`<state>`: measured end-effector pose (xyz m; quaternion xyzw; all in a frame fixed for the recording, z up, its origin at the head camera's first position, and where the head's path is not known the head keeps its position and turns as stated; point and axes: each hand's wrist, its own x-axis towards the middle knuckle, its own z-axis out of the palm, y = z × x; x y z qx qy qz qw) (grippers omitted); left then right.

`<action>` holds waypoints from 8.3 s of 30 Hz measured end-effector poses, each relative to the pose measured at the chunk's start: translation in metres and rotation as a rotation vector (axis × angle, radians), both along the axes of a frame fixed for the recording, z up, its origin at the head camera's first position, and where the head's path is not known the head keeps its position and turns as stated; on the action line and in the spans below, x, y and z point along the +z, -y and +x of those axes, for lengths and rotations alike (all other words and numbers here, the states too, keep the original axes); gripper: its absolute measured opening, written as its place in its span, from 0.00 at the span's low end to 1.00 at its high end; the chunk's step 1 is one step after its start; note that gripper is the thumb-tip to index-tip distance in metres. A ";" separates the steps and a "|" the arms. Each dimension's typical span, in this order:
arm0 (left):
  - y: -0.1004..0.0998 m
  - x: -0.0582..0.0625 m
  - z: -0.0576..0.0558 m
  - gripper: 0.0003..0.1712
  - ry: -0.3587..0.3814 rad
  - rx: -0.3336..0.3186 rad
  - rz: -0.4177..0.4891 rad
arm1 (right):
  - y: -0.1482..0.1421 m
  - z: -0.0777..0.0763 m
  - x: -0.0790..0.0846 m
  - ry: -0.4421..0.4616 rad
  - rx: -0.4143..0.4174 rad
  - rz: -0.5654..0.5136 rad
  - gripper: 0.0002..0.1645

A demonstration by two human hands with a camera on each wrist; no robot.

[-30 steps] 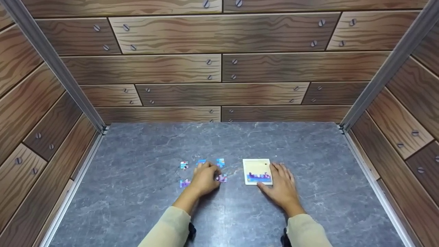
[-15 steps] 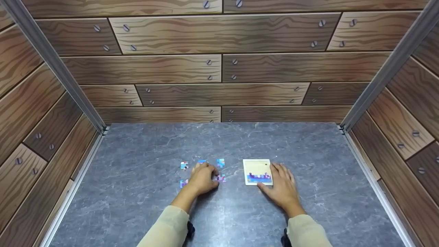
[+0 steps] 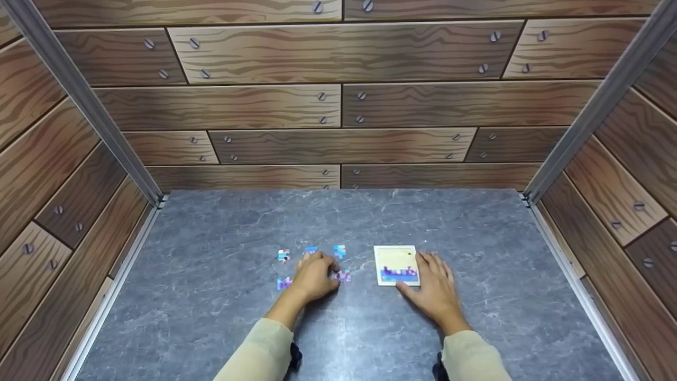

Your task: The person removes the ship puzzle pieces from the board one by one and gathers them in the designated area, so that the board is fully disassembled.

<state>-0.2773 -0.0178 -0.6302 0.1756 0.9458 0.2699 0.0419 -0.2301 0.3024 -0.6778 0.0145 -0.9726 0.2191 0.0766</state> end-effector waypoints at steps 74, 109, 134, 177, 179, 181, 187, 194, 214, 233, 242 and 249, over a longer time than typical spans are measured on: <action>-0.109 -0.021 0.006 0.26 0.092 -0.061 0.336 | 0.000 0.000 0.002 0.012 -0.007 -0.041 0.46; -0.108 -0.023 0.006 0.25 0.027 -0.087 0.282 | 0.001 0.000 0.004 0.035 -0.009 -0.027 0.46; -0.109 -0.027 0.006 0.24 0.130 -0.018 0.399 | 0.000 0.000 0.003 0.017 -0.007 -0.034 0.45; -0.111 -0.040 -0.001 0.24 0.010 -0.132 0.356 | -0.001 -0.001 0.000 -0.002 -0.009 -0.023 0.45; -0.110 -0.032 -0.006 0.26 0.058 -0.193 0.281 | -0.001 -0.001 0.000 0.005 -0.010 -0.021 0.45; -0.108 -0.017 -0.010 0.26 0.136 -0.264 0.198 | -0.001 -0.001 0.000 0.012 -0.009 -0.023 0.45; -0.105 0.011 -0.022 0.24 0.255 -0.427 -0.017 | -0.001 0.000 0.001 0.008 -0.002 -0.022 0.45; -0.103 0.012 -0.029 0.25 0.232 -0.497 -0.030 | 0.000 0.000 0.003 0.004 -0.002 -0.016 0.45; -0.094 0.003 -0.036 0.26 0.242 -0.510 0.046 | -0.001 -0.001 0.001 0.009 -0.005 -0.023 0.46; -0.092 -0.004 -0.031 0.27 0.260 -0.393 0.162 | -0.001 -0.001 0.001 0.002 -0.011 -0.025 0.46; -0.091 -0.008 -0.025 0.26 0.216 -0.350 0.214 | -0.001 -0.001 0.000 -0.020 -0.004 -0.016 0.45; -0.089 -0.012 -0.021 0.25 0.228 -0.300 0.279 | 0.000 -0.001 0.000 -0.023 0.000 -0.024 0.45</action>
